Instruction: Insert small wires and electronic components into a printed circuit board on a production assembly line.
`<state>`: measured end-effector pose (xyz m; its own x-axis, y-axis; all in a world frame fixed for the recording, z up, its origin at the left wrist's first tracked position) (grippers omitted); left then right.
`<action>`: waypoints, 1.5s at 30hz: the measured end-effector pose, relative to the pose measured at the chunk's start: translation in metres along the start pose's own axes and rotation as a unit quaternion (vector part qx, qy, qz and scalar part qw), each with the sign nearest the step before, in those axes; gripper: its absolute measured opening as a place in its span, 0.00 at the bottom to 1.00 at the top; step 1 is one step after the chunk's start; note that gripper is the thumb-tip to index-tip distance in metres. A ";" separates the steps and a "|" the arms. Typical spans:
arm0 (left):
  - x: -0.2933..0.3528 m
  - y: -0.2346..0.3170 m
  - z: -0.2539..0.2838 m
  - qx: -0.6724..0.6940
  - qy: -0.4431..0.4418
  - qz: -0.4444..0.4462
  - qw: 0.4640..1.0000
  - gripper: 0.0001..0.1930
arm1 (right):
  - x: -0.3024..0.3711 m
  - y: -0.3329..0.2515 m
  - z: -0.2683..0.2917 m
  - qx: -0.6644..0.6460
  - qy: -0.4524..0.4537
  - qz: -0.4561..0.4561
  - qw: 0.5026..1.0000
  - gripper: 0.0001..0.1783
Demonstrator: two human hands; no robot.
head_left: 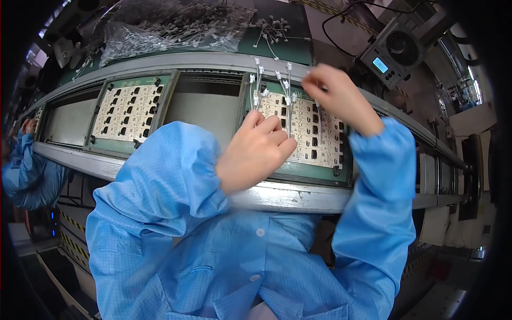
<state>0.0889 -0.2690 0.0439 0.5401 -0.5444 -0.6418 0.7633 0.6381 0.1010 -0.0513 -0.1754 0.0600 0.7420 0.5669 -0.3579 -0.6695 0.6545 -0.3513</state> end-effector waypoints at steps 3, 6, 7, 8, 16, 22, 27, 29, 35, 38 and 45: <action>-0.007 -0.022 0.000 0.078 0.027 0.060 0.995 0.05 | -0.051 0.020 -0.018 0.148 0.107 -0.041 0.982 0.13; -0.009 -0.031 0.006 0.138 0.015 0.116 0.983 0.04 | -0.075 0.030 -0.042 0.258 0.122 -0.023 0.958 0.13; -0.008 -0.030 0.008 0.130 0.018 0.124 0.984 0.04 | -0.079 0.028 -0.053 0.262 0.134 0.013 0.956 0.12; -0.007 -0.029 0.009 0.122 0.021 0.133 0.983 0.04 | -0.083 0.023 -0.057 0.266 0.112 0.021 0.957 0.11; -0.003 -0.021 -0.010 0.124 -0.069 0.146 0.979 0.05 | -0.058 0.004 0.021 0.026 0.206 -0.054 0.977 0.06; -0.007 -0.016 -0.007 0.080 -0.069 0.134 0.985 0.06 | -0.024 0.018 0.059 -0.109 0.224 -0.068 0.966 0.08; -0.008 -0.017 -0.009 0.086 -0.066 0.139 0.984 0.06 | 0.016 0.019 0.078 -0.179 0.211 -0.108 0.955 0.07; -0.007 -0.020 -0.008 0.090 -0.064 0.147 0.983 0.06 | 0.034 0.029 0.075 -0.230 0.181 -0.153 0.944 0.08; -0.008 -0.017 -0.006 0.077 -0.054 0.142 0.985 0.06 | 0.099 0.047 0.073 -0.296 0.159 -0.220 0.916 0.09; -0.008 -0.013 -0.005 0.072 -0.052 0.130 0.988 0.06 | 0.113 0.038 0.070 -0.323 0.159 -0.190 0.914 0.08; -0.009 0.007 0.001 0.019 -0.015 0.004 1.000 0.05 | 0.137 0.018 0.054 -0.319 0.154 -0.219 0.909 0.06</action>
<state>0.0901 -0.2607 0.0511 0.5555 -0.5557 -0.6186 0.7719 0.6212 0.1351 0.0401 -0.0587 0.0511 0.9632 0.0895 -0.2536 -0.2689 0.3043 -0.9138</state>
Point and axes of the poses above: each hand's wrist, its own x-axis away from the middle knuckle, its own z-axis out of the back of the hand, y = z × x, the point moved 9 cm from there along -x, towards the middle knuckle, and after that the axes turned 7 degrees about y, right-handed, at the moved point
